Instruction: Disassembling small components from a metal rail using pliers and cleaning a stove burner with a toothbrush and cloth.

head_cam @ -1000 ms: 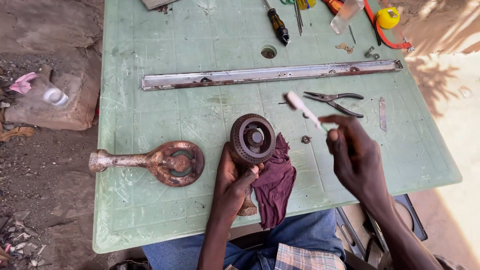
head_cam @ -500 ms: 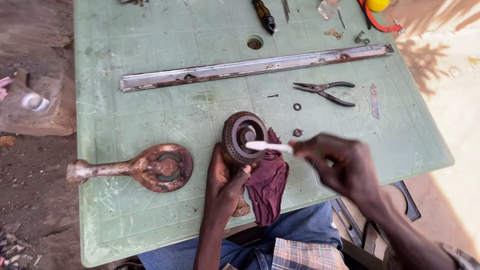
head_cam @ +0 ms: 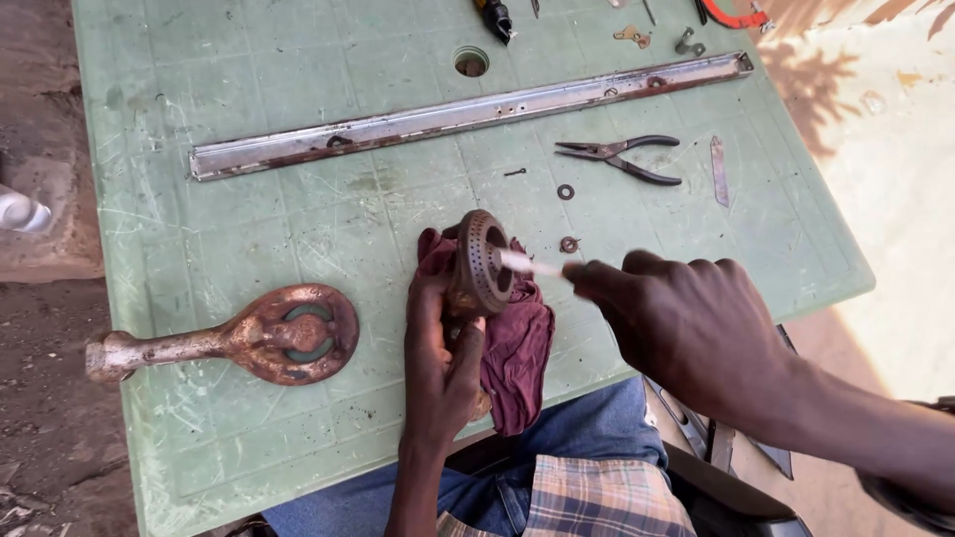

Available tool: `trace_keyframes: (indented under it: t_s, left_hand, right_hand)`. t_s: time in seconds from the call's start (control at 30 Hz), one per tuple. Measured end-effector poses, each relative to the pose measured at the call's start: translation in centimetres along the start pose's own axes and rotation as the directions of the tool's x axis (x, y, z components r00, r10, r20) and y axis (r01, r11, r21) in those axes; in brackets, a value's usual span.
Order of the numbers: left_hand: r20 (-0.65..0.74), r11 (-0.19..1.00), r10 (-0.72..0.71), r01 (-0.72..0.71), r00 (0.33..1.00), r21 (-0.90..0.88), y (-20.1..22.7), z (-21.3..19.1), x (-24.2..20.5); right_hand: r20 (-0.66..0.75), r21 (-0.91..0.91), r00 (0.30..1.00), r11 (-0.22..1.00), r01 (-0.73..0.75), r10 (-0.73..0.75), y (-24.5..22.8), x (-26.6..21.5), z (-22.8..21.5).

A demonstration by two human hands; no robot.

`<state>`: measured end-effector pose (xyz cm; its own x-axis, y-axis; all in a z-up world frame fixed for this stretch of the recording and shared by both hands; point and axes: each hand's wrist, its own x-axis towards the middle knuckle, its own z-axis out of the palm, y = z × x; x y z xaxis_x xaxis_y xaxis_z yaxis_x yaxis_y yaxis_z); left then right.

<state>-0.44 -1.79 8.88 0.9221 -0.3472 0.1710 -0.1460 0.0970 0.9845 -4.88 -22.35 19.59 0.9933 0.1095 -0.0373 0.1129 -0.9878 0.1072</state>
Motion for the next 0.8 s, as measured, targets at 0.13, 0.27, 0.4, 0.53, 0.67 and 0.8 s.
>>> trace_keyframes:
  t_s: [0.13, 0.27, 0.4, 0.53, 0.67, 0.8]
  left_hand:
    - [-0.043, 0.991, -0.129, 0.127, 0.991, -0.044, -0.1, 0.3, 0.1]
    - [-0.037, 0.987, -0.162, 0.162, 0.986, -0.004, -0.4, 0.2, 0.1]
    - [-0.033, 0.989, -0.145, 0.144, 0.989, -0.034, -0.4, 0.1, 0.2]
    - [-0.064, 0.983, -0.178, 0.176, 0.982, -0.047, -0.2, 0.3, 0.1]
    - [-0.041, 0.969, -0.190, 0.181, 0.981, -0.167, -1.3, -0.3, 0.0]
    - [-0.029, 0.892, -0.243, 0.211, 0.970, -0.400, -2.2, -0.9, -0.2]
  right_hand:
    - [0.363, 0.369, 0.924, 0.892, -0.261, 0.120, 1.7, 2.5, -2.3]
    - [-0.087, 0.375, 0.992, 0.919, 0.119, -0.092, 4.4, 3.5, 0.6]
    - [-0.400, -0.027, 0.880, 0.963, 0.266, -0.255, 3.5, 2.2, 3.6]
    - [0.088, 0.397, 0.995, 0.914, -0.083, 0.053, 2.7, 0.9, 1.5]
    - [0.383, 0.800, 0.903, 0.420, -0.429, 0.195, 5.7, 0.1, -1.2]
    - [0.153, 0.905, 0.934, 0.334, -0.264, 0.323, 4.7, -2.0, 2.0]
